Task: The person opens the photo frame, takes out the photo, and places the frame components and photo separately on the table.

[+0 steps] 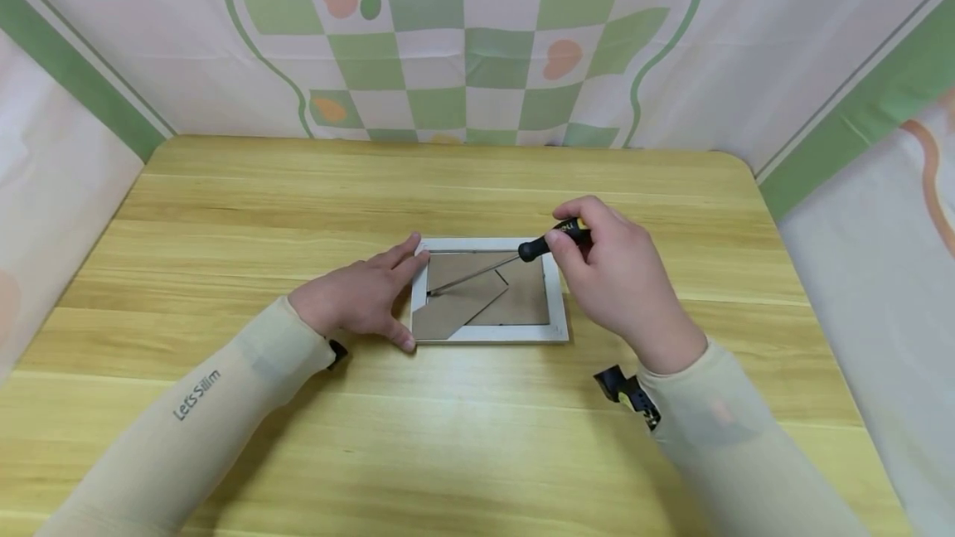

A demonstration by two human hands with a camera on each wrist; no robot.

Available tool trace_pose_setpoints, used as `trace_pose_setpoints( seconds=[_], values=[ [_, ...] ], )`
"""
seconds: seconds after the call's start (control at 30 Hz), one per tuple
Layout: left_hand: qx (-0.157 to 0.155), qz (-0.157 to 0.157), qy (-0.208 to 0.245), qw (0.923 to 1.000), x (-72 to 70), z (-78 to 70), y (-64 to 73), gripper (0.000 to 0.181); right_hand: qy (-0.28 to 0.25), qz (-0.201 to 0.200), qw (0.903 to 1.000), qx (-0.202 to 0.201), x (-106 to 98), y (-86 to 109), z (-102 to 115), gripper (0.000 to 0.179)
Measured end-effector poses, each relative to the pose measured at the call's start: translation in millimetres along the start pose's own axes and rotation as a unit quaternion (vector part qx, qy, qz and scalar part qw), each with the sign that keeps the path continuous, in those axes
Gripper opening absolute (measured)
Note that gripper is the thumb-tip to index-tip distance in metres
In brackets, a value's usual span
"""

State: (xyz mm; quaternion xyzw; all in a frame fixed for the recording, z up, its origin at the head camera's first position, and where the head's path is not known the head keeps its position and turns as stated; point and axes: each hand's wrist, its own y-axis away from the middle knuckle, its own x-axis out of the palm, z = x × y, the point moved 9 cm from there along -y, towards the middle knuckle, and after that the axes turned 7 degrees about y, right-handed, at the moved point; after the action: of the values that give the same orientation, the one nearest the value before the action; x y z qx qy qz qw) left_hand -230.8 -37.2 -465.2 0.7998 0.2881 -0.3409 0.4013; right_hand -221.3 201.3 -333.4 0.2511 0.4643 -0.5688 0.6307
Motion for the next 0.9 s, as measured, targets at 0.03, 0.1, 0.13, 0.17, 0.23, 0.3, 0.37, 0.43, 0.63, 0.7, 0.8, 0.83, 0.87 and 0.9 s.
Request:
trace_pose_setpoints(
  seconds=[0.03, 0.1, 0.13, 0.17, 0.23, 0.3, 0.37, 0.43, 0.63, 0.7, 0.8, 0.83, 0.87, 0.9],
  values=[
    [0.0, 0.001, 0.0, 1.0, 0.1, 0.0, 0.1, 0.127, 0.001, 0.0, 1.0, -0.001, -0.2, -0.3, 0.9, 0.028],
    [0.001, 0.001, 0.0, 1.0, 0.4, 0.1, 0.0, 0.127, 0.004, -0.001, 1.0, -0.005, -0.6, -0.9, 3.3, 0.028],
    [0.002, 0.002, 0.0, 1.0, 0.4, 0.0, -0.1, 0.127, 0.006, -0.001, 1.0, -0.007, -1.0, -1.2, 4.6, 0.028],
    [0.001, 0.002, -0.001, 1.0, 0.5, 0.2, 0.0, 0.127, 0.009, -0.003, 0.9999, -0.008, -1.4, -1.4, 5.8, 0.028],
    [0.001, 0.003, -0.001, 1.0, 0.6, 0.3, -0.2, 0.127, 0.013, -0.007, 0.9998, -0.011, -2.4, -2.3, 8.4, 0.027],
    [0.001, 0.003, -0.001, 1.0, 0.5, 0.3, -0.4, 0.127, 0.018, -0.013, 0.9996, -0.017, -3.4, -3.2, 11.3, 0.027],
    [0.001, 0.002, -0.002, 1.0, 0.3, 0.4, -0.3, 0.127, 0.021, -0.019, 0.9993, -0.024, -4.2, -4.2, 14.2, 0.026],
    [0.002, 0.0, -0.002, 1.0, 0.0, 0.4, -0.3, 0.127, 0.021, -0.026, 0.9989, -0.033, -4.8, -4.9, 17.2, 0.026],
    [0.002, 0.002, -0.002, 1.0, -0.1, 0.1, -0.4, 0.126, 0.028, -0.039, 0.9977, -0.048, -7.0, -6.6, 23.4, 0.024],
    [0.001, 0.003, -0.001, 1.0, 0.0, 0.1, -0.4, 0.126, 0.031, -0.042, 0.9974, -0.05, -7.9, -7.2, 24.8, 0.024],
    [0.0, 0.003, -0.001, 1.0, -0.3, -0.2, -0.2, 0.126, 0.033, -0.043, 0.9972, -0.052, -8.6, -8.1, 26.9, 0.023],
    [-0.001, 0.003, 0.0, 1.0, -0.3, -0.2, -0.1, 0.126, 0.034, -0.043, 0.9971, -0.052, -8.8, -8.3, 27.6, 0.023],
    [-0.001, 0.003, 0.0, 1.0, -0.5, -0.2, 0.0, 0.126, 0.034, -0.043, 0.9971, -0.052, -8.9, -8.6, 28.3, 0.023],
    [-0.001, 0.002, -0.001, 1.0, -0.6, -0.3, 0.2, 0.126, 0.034, -0.042, 0.9972, -0.052, -8.9, -8.9, 29.1, 0.024]
  ],
)
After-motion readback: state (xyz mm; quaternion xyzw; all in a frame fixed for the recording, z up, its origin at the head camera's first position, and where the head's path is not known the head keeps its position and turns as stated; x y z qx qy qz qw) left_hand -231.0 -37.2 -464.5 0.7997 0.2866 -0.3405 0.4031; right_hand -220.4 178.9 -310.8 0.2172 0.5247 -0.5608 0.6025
